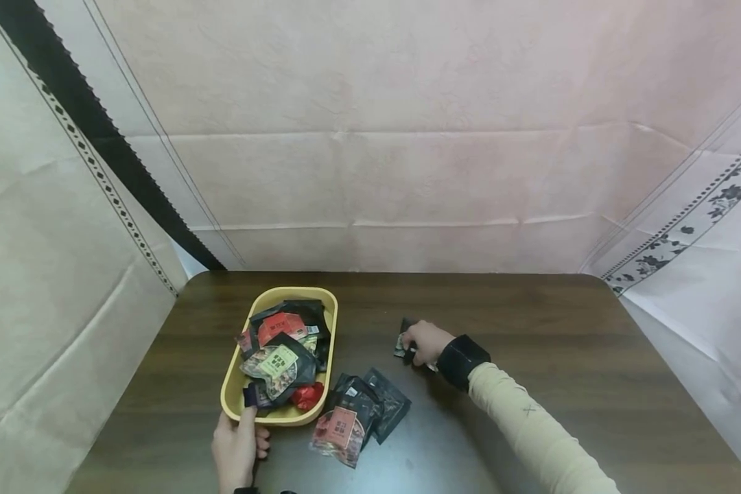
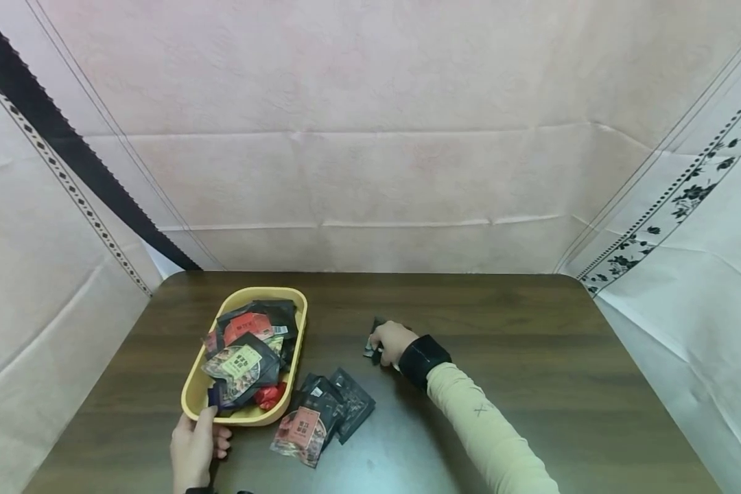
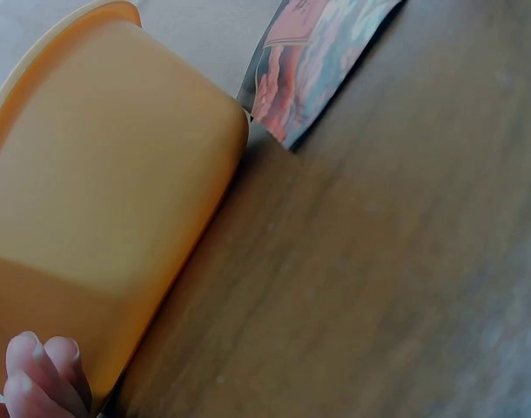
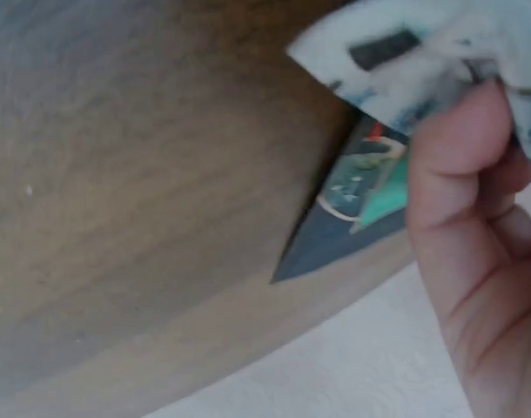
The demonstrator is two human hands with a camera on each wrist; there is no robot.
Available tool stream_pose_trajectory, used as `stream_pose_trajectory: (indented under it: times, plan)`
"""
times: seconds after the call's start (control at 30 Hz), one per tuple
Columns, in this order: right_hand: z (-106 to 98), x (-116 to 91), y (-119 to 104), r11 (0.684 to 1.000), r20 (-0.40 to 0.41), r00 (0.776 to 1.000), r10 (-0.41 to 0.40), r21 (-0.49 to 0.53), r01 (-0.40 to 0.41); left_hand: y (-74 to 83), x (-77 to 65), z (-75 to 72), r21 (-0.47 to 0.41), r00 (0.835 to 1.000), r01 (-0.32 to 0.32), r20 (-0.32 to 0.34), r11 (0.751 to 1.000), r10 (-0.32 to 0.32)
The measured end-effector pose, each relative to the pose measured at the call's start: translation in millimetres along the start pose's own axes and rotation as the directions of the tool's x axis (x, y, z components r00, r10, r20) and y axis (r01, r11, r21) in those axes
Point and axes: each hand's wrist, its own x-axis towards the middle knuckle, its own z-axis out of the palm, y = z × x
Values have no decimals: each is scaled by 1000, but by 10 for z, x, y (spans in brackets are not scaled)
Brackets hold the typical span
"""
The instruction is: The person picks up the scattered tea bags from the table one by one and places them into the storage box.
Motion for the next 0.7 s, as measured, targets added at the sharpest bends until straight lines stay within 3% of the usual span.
stream_pose_trajectory:
  times: [0.17, 0.33, 0.43, 0.57, 0.7]
  plan:
    - [-81, -20, -85, 999, -48, 997, -54, -5, 54, -4, 1, 4, -3, 1000, 9, 8, 1000, -9]
    - [-194, 137, -404, 986, -116, 981, -154, -74, 146, -5, 9, -17, -4, 1000, 9, -5, 1000, -9]
    - [-254, 259, -661, 968, -145, 962, -233, -129, 215, -8, 11, -18, -5, 1000, 11, -1, 1000, -11]
    - [-338, 431, -1011, 931, -207, 917, -342, -209, 300, -15, 2, -3, -11, 1000, 7, 0, 1000, -7]
    - [-401, 629, -1291, 920, -250, 898, -362, -249, 302, -22, -11, 16, -7, 1000, -4, -5, 1000, 4]
